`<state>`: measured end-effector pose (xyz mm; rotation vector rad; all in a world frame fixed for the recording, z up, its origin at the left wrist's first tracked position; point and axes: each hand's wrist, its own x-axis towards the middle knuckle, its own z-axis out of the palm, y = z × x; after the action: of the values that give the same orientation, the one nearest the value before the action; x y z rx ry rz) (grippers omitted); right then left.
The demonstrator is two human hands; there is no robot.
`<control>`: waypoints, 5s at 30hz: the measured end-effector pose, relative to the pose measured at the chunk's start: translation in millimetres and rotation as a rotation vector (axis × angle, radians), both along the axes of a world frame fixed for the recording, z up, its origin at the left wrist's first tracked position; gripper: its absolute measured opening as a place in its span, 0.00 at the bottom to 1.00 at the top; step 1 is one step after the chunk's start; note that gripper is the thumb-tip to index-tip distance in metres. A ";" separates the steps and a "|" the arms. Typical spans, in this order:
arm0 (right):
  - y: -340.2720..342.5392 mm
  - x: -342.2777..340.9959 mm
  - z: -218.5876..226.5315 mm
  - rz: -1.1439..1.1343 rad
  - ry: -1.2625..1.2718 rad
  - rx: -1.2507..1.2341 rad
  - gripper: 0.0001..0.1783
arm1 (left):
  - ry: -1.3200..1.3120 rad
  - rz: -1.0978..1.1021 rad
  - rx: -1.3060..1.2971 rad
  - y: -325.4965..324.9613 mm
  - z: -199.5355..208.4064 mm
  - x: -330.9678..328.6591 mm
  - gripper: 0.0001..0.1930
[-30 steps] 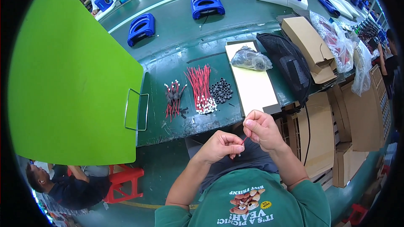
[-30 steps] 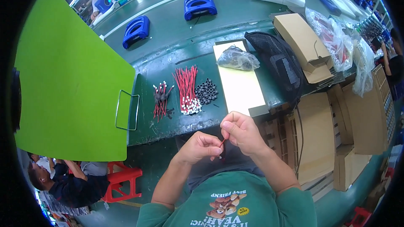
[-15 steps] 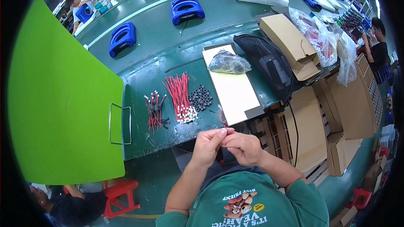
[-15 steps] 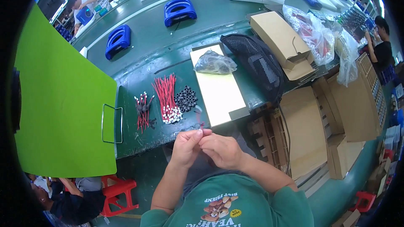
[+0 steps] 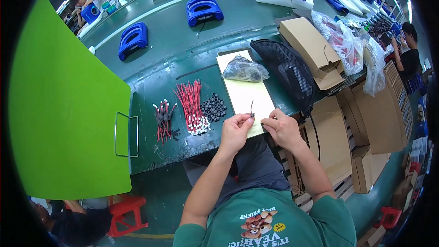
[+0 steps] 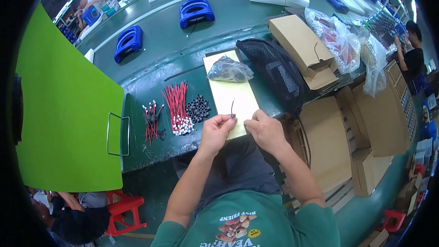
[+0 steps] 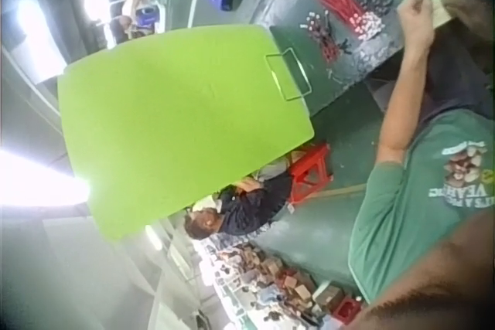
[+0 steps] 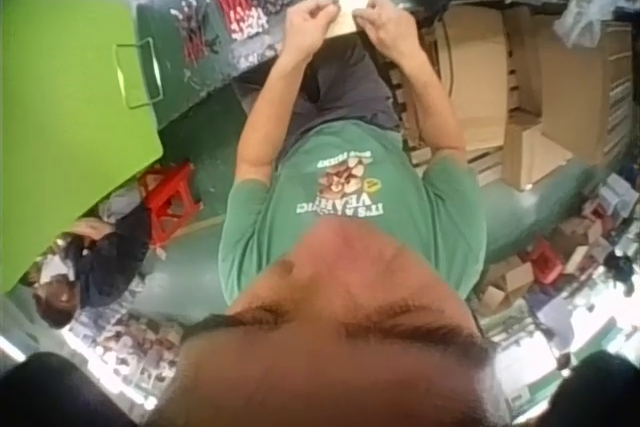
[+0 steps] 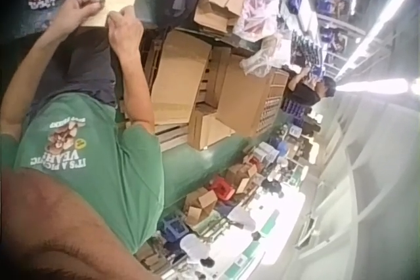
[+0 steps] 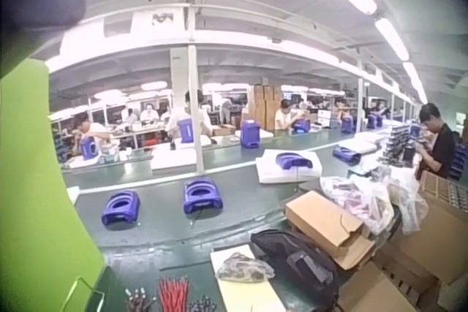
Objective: The person assembles small electronic components by manually attaching plastic connectors to wires by hand at a factory workbench.
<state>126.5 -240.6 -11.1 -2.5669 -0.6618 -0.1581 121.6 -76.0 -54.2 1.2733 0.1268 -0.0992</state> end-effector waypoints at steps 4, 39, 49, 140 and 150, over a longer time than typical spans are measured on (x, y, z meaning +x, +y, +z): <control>-1.9 2.2 -0.9 0.077 -0.066 0.021 0.04 | 0.030 -0.006 0.034 -0.2 -1.4 0.3 0.07; 13.8 -8.4 66.2 0.230 -0.002 0.420 0.15 | -0.187 -0.111 0.357 17.2 60.6 -44.1 0.08; 27.2 -15.5 68.1 0.212 -0.055 0.346 0.14 | -0.131 -0.117 0.248 24.3 63.4 -57.4 0.08; 42.7 -23.9 33.7 0.477 0.816 1.213 0.11 | -0.049 -0.173 -0.356 24.1 56.1 -82.5 0.21; 43.2 -30.1 34.3 0.293 0.673 1.141 0.07 | -0.007 0.015 -0.252 20.9 69.4 -81.9 0.15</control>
<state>96.4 -197.4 23.3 -1.2791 -0.4560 0.3305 39.7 -55.2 15.2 1.0213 0.1137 -0.0947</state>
